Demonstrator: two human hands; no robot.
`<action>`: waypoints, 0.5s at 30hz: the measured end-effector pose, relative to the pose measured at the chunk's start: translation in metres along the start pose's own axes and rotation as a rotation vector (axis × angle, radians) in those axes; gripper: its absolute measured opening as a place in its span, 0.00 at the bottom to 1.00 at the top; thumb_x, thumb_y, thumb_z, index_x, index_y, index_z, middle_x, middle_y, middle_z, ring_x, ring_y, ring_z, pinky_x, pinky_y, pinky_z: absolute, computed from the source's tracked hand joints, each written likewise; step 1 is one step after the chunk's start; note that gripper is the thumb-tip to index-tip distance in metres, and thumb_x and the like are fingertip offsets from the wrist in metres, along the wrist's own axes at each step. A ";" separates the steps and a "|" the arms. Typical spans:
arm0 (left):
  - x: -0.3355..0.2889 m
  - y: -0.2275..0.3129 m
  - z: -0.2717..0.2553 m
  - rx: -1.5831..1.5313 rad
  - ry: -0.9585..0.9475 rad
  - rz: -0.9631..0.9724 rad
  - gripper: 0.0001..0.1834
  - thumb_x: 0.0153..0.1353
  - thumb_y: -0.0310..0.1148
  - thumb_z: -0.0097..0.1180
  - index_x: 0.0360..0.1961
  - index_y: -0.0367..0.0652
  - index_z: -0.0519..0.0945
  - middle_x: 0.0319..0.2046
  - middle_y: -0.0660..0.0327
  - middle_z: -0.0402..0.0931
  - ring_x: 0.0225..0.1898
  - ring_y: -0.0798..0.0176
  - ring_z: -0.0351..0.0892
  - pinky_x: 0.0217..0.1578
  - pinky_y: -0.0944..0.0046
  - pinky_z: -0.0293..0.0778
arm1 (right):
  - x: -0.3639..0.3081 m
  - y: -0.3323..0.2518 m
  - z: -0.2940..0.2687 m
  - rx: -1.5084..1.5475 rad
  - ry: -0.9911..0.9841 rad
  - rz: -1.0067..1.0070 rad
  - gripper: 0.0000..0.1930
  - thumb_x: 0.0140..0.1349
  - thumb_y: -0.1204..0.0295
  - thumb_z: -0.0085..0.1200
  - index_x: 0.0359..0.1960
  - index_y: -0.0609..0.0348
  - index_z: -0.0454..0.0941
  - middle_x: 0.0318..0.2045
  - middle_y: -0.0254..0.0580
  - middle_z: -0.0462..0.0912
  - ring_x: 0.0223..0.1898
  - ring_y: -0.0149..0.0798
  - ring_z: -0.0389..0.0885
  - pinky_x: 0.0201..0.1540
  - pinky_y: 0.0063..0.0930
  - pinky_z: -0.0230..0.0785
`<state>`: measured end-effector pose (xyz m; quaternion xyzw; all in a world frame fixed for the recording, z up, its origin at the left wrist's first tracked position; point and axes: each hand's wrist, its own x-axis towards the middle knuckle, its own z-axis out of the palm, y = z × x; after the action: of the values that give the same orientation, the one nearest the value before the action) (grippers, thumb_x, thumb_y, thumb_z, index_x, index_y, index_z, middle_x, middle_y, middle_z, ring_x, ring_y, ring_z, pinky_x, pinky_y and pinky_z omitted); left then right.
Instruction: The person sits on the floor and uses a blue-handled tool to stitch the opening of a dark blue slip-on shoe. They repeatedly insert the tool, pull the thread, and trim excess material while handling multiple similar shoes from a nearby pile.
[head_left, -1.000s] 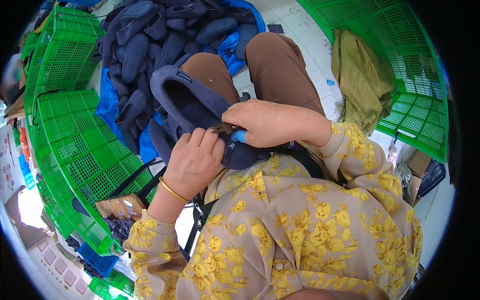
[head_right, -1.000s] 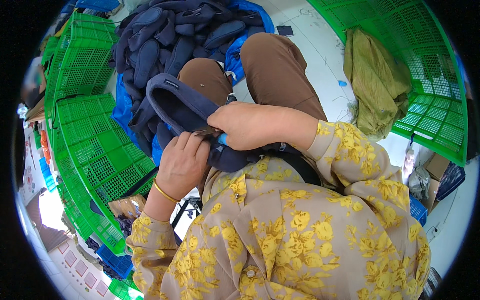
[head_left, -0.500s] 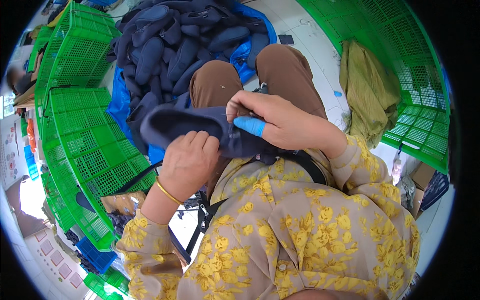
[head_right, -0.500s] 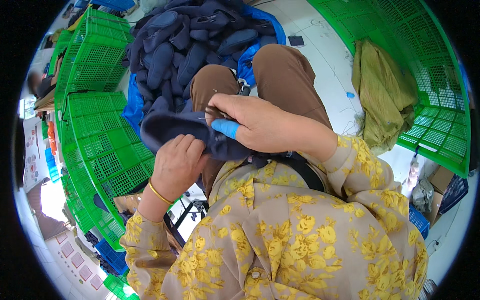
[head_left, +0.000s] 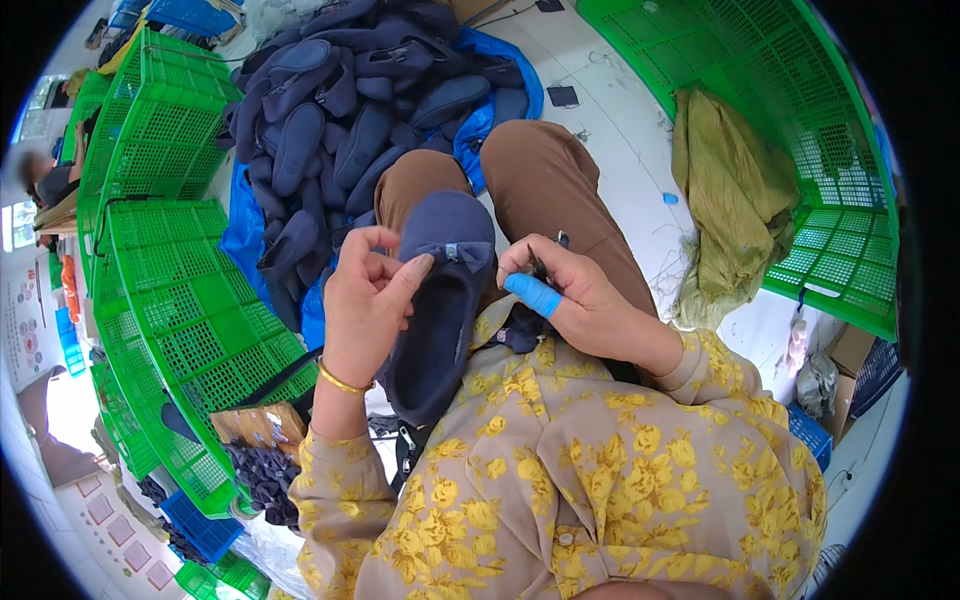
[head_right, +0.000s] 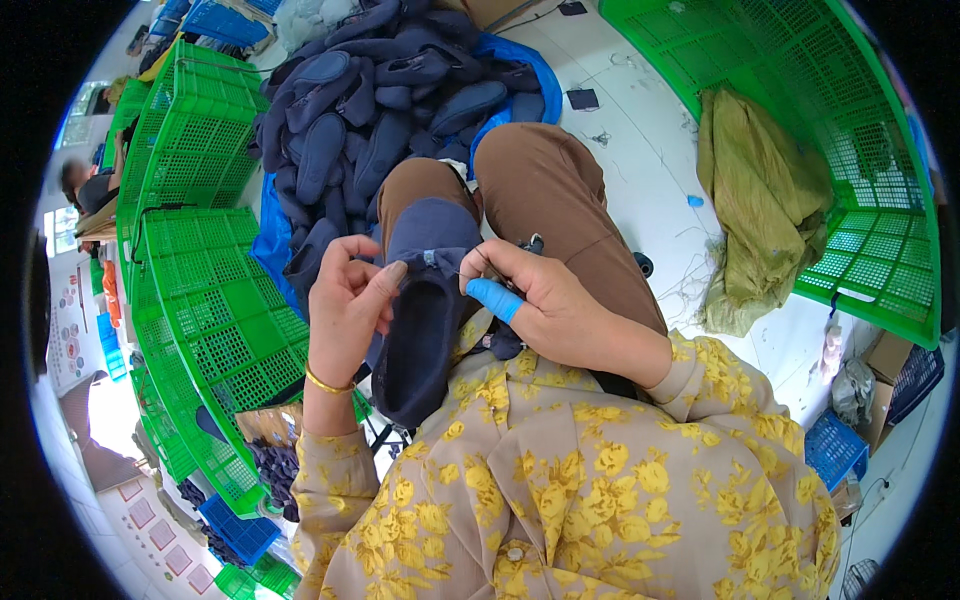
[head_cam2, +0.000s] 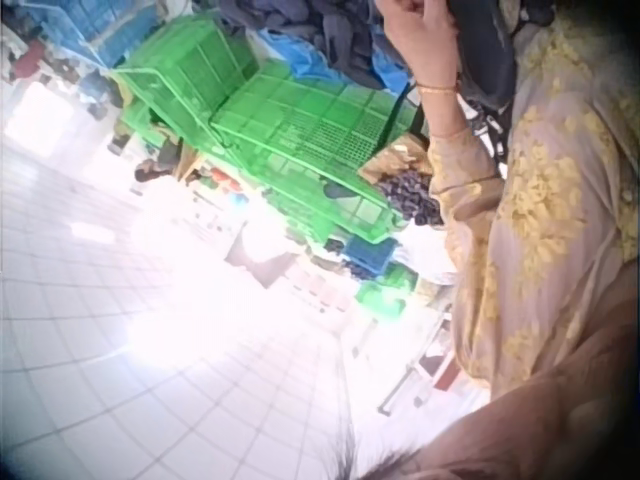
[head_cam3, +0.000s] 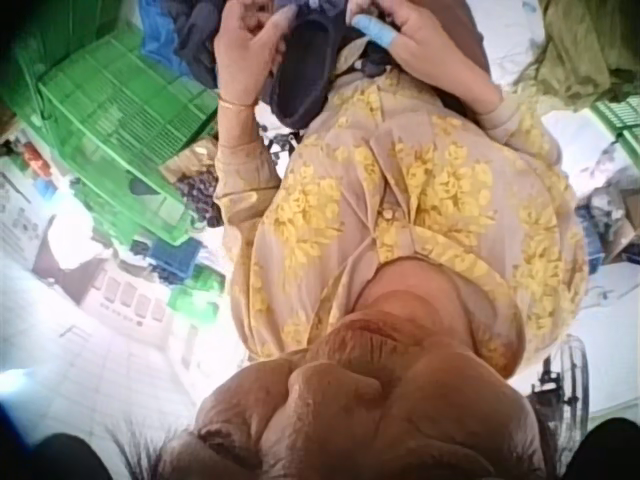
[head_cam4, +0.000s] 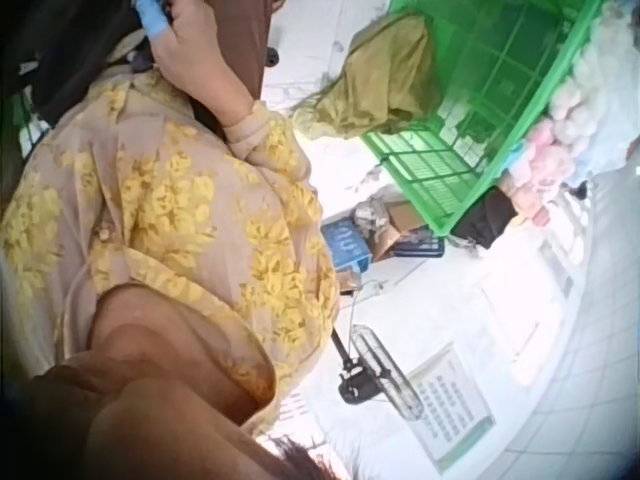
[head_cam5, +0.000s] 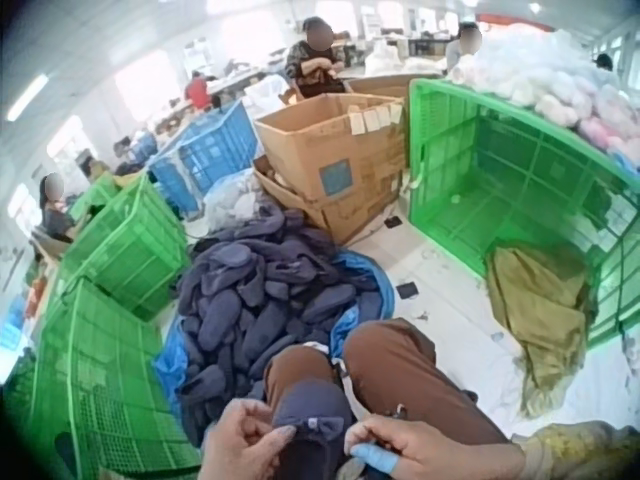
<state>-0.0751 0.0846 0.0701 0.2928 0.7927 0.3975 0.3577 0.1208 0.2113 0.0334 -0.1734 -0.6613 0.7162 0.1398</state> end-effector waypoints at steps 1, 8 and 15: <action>0.003 0.000 0.003 -0.070 -0.008 -0.043 0.09 0.63 0.31 0.61 0.40 0.39 0.76 0.23 0.65 0.77 0.19 0.78 0.72 0.17 0.78 0.66 | 0.000 0.001 0.001 -0.004 -0.005 -0.010 0.04 0.68 0.74 0.48 0.43 0.57 0.71 0.30 0.33 0.72 0.31 0.27 0.68 0.37 0.23 0.65; 0.014 -0.015 0.023 -0.339 0.022 -0.064 0.06 0.62 0.26 0.60 0.39 0.36 0.80 0.26 0.66 0.78 0.22 0.76 0.73 0.22 0.76 0.70 | -0.006 -0.002 -0.001 -0.148 -0.031 0.025 0.04 0.68 0.75 0.48 0.43 0.57 0.72 0.31 0.36 0.75 0.32 0.30 0.73 0.38 0.24 0.66; 0.014 -0.029 0.025 -0.559 0.036 -0.033 0.06 0.61 0.22 0.59 0.39 0.36 0.78 0.29 0.65 0.76 0.23 0.75 0.72 0.22 0.75 0.69 | -0.022 -0.005 -0.014 -0.212 0.106 0.090 0.06 0.68 0.79 0.47 0.45 0.58 0.73 0.36 0.36 0.79 0.32 0.28 0.74 0.36 0.20 0.66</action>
<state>-0.0686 0.0910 0.0308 0.1627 0.6630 0.6001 0.4169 0.1462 0.2144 0.0384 -0.2542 -0.7167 0.6376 0.1232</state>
